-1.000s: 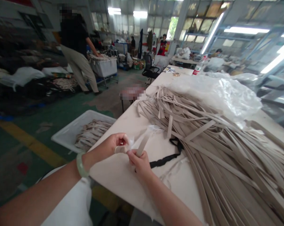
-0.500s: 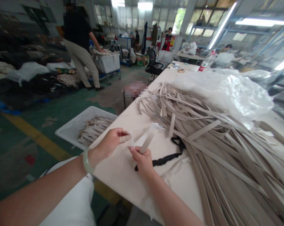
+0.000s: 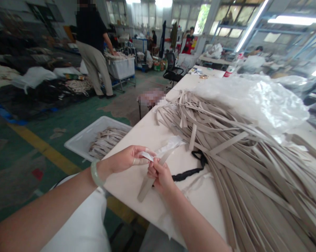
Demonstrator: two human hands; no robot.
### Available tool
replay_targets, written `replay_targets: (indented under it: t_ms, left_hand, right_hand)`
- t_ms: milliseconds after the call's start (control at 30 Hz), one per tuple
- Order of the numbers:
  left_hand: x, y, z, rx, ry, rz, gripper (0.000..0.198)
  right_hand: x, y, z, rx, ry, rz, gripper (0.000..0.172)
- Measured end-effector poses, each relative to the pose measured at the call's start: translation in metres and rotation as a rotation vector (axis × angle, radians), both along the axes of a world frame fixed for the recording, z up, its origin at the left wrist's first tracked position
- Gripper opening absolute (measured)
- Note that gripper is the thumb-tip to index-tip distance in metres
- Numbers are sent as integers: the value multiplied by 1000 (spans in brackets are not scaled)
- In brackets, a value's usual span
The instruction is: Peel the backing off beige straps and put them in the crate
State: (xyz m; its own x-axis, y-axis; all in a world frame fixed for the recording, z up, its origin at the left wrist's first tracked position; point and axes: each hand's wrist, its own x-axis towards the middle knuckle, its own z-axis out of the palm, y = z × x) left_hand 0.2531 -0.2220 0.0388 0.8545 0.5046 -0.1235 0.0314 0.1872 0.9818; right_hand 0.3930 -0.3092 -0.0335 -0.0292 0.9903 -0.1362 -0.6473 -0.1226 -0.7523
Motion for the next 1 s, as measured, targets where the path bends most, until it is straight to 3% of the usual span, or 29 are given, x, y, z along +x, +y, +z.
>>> replay_targets:
  t_ms: [233,367,567,700,900,933,1000]
  left_hand:
    - [8,-5,0,-121,4,205,36]
    - [4,-8,2,-132,-7,221,35]
    - [-21,3,18,76,-233,153,31]
    - [-50,12,35,-15,-432,234,38]
    - [-101,29,69,-226,-1028,526,27]
    - [-111,31,76,-214,-1085,603,22]
    - [-129,34,87,-98,-987,848,22]
  right_hand:
    - [1,0,-5,9,-38,63,37]
    - [3,-2,-5,18,-91,109,40]
    - [3,-2,-9,26,-227,101,40]
    - [-1,-3,-13,58,-370,202,36]
    - [-9,-4,-11,77,-438,306,44]
    - [-9,-3,-11,72,-436,308,43]
    - [-8,-2,-10,58,-428,310,40]
